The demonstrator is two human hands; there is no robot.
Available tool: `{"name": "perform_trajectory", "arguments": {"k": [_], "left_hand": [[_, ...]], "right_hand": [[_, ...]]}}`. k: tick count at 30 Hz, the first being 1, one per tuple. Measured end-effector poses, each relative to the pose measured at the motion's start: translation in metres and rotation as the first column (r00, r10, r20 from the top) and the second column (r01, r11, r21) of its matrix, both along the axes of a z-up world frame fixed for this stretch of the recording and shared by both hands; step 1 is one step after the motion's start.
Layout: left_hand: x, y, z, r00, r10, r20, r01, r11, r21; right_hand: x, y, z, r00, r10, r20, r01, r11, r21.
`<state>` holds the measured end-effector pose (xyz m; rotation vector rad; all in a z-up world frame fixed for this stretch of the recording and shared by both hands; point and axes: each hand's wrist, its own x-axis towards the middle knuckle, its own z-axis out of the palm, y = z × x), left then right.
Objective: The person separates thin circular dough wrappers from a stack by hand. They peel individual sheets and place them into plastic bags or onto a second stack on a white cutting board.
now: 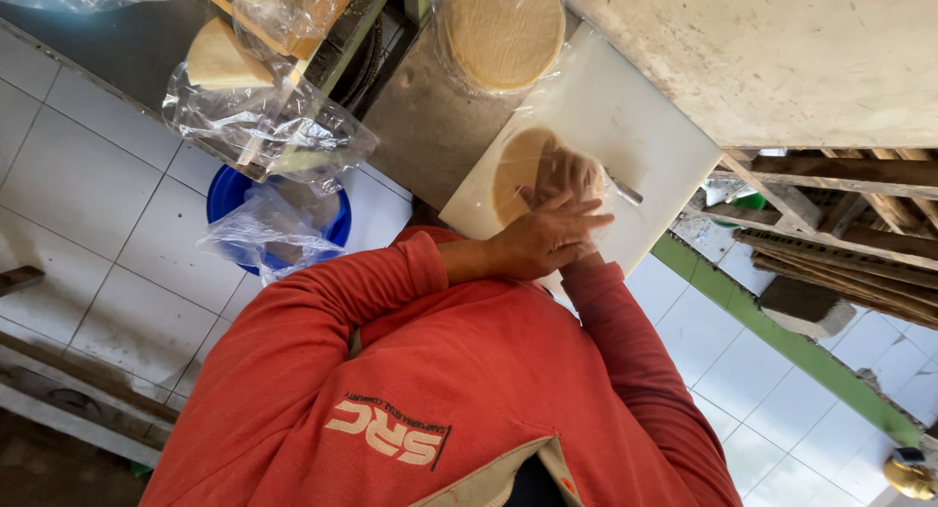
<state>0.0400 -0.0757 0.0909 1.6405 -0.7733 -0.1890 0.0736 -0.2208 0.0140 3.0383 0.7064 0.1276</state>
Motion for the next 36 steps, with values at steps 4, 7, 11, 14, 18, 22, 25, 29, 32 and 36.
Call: {"name": "perform_trajectory", "arguments": {"k": [4, 7, 11, 14, 18, 22, 25, 29, 32, 36], "left_hand": [[0.004, 0.006, 0.03, 0.99, -0.062, 0.129, 0.07, 0.996, -0.059], [0.017, 0.023, 0.058, 0.931, 0.061, 0.36, -0.012, 0.991, -0.137], [0.047, 0.061, 0.081, 0.67, 0.579, 0.465, -0.55, 0.808, -0.213], [0.082, 0.08, 0.074, 0.73, 0.67, 0.138, -0.666, 0.742, -0.078], [0.09, 0.092, 0.053, 0.882, 0.05, -0.468, -0.204, 0.937, -0.285], [0.076, 0.09, 0.041, 0.901, -0.04, -0.431, -0.142, 0.913, -0.382], [0.066, 0.083, 0.04, 0.834, -0.129, -0.537, -0.139, 0.892, -0.43], [0.06, 0.072, 0.045, 0.821, -0.108, -0.56, -0.175, 0.887, -0.428], [0.057, 0.072, 0.054, 0.848, -0.089, -0.522, -0.15, 0.905, -0.399], [0.051, 0.067, 0.071, 0.866, -0.054, -0.498, -0.11, 0.949, -0.295]], "right_hand": [[-0.002, 0.002, 0.034, 0.997, 0.013, 0.071, -0.012, 1.0, -0.017], [-0.006, 0.012, 0.089, 0.997, 0.015, 0.079, -0.016, 1.0, 0.016], [-0.019, 0.029, 0.147, 0.986, 0.019, 0.166, -0.058, 0.971, 0.233], [-0.025, 0.04, 0.164, 0.917, 0.08, 0.391, -0.141, 0.982, 0.129], [-0.039, 0.042, 0.178, 0.9, 0.19, 0.392, -0.133, 0.977, -0.169], [-0.038, 0.042, 0.191, 0.904, -0.018, 0.427, 0.004, 0.999, 0.034], [-0.04, 0.044, 0.206, 0.934, -0.109, 0.34, 0.011, 0.96, 0.279], [-0.051, 0.043, 0.233, 0.934, -0.02, 0.357, -0.08, 0.961, 0.265], [-0.055, 0.043, 0.248, 0.938, -0.033, 0.344, -0.044, 0.976, 0.214], [-0.059, 0.034, 0.259, 0.964, -0.06, 0.261, 0.003, 0.977, 0.215]]}}
